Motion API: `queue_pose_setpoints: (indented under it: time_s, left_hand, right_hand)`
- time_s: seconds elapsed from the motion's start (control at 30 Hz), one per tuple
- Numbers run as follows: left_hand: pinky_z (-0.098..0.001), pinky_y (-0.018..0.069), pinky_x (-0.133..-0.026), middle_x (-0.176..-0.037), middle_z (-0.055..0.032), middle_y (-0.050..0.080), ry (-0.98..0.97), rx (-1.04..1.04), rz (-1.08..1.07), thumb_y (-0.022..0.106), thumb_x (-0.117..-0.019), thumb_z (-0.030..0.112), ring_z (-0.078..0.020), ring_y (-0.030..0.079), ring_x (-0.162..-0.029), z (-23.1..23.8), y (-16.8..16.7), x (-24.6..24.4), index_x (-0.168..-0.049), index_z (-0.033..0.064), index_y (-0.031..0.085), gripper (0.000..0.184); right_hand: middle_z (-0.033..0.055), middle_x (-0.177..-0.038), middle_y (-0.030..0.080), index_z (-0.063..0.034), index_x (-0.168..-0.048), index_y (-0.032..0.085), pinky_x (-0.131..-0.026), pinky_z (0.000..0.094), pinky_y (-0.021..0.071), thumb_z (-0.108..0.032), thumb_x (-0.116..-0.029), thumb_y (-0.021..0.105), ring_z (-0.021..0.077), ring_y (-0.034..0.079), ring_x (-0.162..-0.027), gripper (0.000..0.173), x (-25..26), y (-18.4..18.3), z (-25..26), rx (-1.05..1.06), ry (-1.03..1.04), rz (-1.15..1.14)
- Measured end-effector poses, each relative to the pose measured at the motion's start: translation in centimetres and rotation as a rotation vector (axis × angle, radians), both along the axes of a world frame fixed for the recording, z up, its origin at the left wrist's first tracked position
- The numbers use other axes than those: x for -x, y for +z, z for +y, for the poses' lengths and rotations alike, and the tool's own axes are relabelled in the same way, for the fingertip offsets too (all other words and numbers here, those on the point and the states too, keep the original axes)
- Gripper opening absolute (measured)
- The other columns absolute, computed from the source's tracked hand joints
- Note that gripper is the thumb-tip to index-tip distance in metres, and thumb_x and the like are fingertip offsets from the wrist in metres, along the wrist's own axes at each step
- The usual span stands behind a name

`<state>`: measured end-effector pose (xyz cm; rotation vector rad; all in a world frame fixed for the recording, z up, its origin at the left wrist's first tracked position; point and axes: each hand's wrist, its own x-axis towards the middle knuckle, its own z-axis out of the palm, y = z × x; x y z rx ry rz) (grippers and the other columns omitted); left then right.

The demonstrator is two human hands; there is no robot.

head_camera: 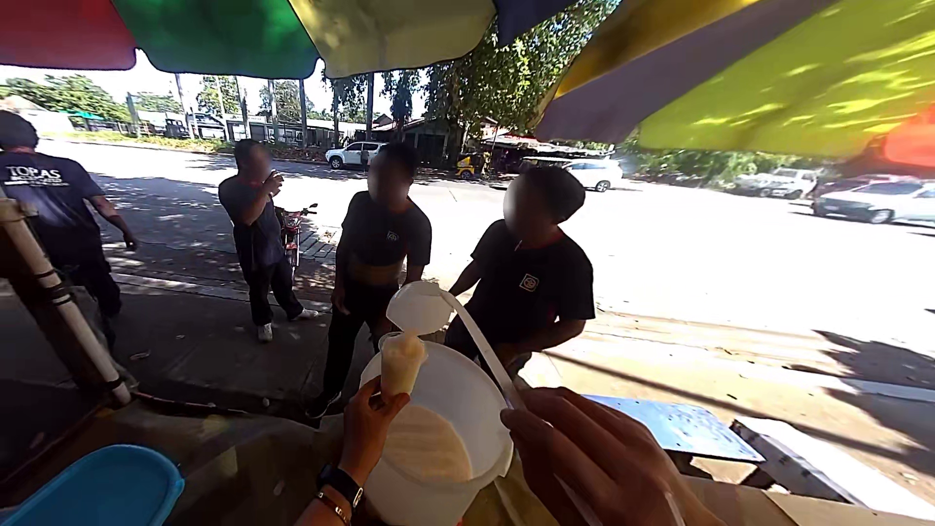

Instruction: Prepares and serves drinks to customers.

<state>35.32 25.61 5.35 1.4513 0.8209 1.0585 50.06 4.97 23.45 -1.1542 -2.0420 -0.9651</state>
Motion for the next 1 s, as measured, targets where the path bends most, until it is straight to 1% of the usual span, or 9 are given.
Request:
queue_pose_setpoints:
  time_s: [0.13,0.2,0.27,0.33,0.47,0.6,0.77,0.87,1.0]
  left_hand:
    - [-0.0280,0.0613,-0.089,-0.112,-0.0103,0.075,0.032,-0.015,-0.025,0.085,-0.0823,0.019,-0.0130,0.074,-0.097,-0.3,-0.1,0.7,-0.125,-0.0015,0.067,0.051]
    - [-0.0279,0.0618,-0.088,-0.111,-0.0100,0.075,0.037,-0.025,-0.043,0.085,-0.0816,0.019,-0.0131,0.075,-0.096,-0.6,-0.2,1.2,-0.124,-0.0018,0.067,0.051]
    - [-0.0288,0.0621,-0.089,-0.111,-0.0098,0.075,0.025,-0.020,-0.061,0.085,-0.0825,0.018,-0.0141,0.075,-0.097,-1.0,-0.3,1.7,-0.125,-0.0018,0.066,0.051]
    - [-0.0294,0.0624,-0.088,-0.111,-0.0099,0.075,0.027,-0.015,-0.084,0.085,-0.0827,0.017,-0.0147,0.075,-0.096,-1.5,-0.2,2.1,-0.125,-0.0018,0.066,0.050]
    - [-0.0293,0.0625,-0.087,-0.109,-0.0109,0.076,0.049,0.021,-0.108,0.086,-0.0807,0.015,-0.0150,0.075,-0.094,-2.2,0.0,2.8,-0.124,-0.0028,0.066,0.051]
    - [-0.0288,0.0622,-0.087,-0.109,-0.0116,0.076,0.072,0.023,-0.075,0.086,-0.0803,0.014,-0.0143,0.075,-0.094,-2.9,-0.3,3.3,-0.125,-0.0036,0.066,0.052]
    - [-0.0298,0.0612,-0.090,-0.115,-0.0167,0.073,0.067,0.049,-0.062,0.085,-0.0808,0.010,-0.0169,0.074,-0.098,-3.5,-0.3,4.1,-0.126,-0.0061,0.065,0.052]
    - [-0.0289,0.0612,-0.089,-0.115,-0.0159,0.072,0.067,0.049,-0.051,0.085,-0.0819,0.010,-0.0163,0.073,-0.099,-3.7,-0.5,4.3,-0.126,-0.0049,0.065,0.051]
    - [-0.0287,0.0613,-0.088,-0.113,-0.0138,0.073,0.064,0.020,-0.009,0.085,-0.0826,0.012,-0.0150,0.073,-0.097,-3.8,-0.9,4.3,-0.126,-0.0034,0.066,0.050]
  right_hand:
    - [0.0052,-0.083,0.070,-0.0103,-0.094,0.072,-0.063,0.0254,0.0569,-0.017,-0.0977,0.055,0.0152,0.069,-0.077,0.018,-1.2,-4.1,3.4,-0.005,-0.097,0.216]
    - [0.0048,-0.082,0.069,-0.0103,-0.094,0.074,-0.066,0.0339,0.0597,-0.021,-0.0966,0.054,0.0176,0.070,-0.076,0.022,-2.1,-8.0,6.0,0.197,-0.194,0.412]
    - [0.0116,-0.086,0.071,-0.0063,-0.101,0.074,-0.074,0.0459,0.0596,-0.023,-0.1004,0.053,0.0267,0.072,-0.082,0.026,-2.9,-12.0,8.6,0.487,-0.284,0.563]
    - [0.0181,-0.095,0.071,-0.0025,-0.107,0.072,-0.083,0.0520,0.0568,-0.024,-0.1031,0.050,0.0344,0.071,-0.091,0.030,-3.4,-15.3,10.9,0.722,-0.358,0.608]
    - [0.0224,-0.108,0.071,-0.0001,-0.116,0.068,-0.092,0.0543,0.0533,-0.024,-0.1060,0.045,0.0379,0.069,-0.106,0.034,-2.8,-17.9,14.2,0.949,-0.454,0.608]
    - [0.0233,-0.113,0.070,-0.0001,-0.119,0.066,-0.096,0.0546,0.0513,-0.023,-0.1068,0.044,0.0380,0.067,-0.111,0.034,-2.9,-19.2,15.5,1.048,-0.476,0.628]
    - [0.0219,-0.101,0.071,0.0010,-0.110,0.069,-0.089,0.0550,0.0531,-0.021,-0.1044,0.048,0.0371,0.070,-0.099,0.030,-4.4,-18.2,15.1,0.832,-0.475,0.802]
    - [0.0187,-0.093,0.070,0.0000,-0.105,0.070,-0.083,0.0542,0.0536,-0.020,-0.1033,0.052,0.0339,0.069,-0.089,0.027,-5.6,-13.6,13.7,0.691,-0.506,0.891]
    - [0.0117,-0.079,0.068,-0.0010,-0.099,0.070,-0.067,0.0446,0.0588,-0.017,-0.1037,0.057,0.0225,0.067,-0.066,0.021,-7.3,-6.3,11.6,0.549,-0.510,1.073]
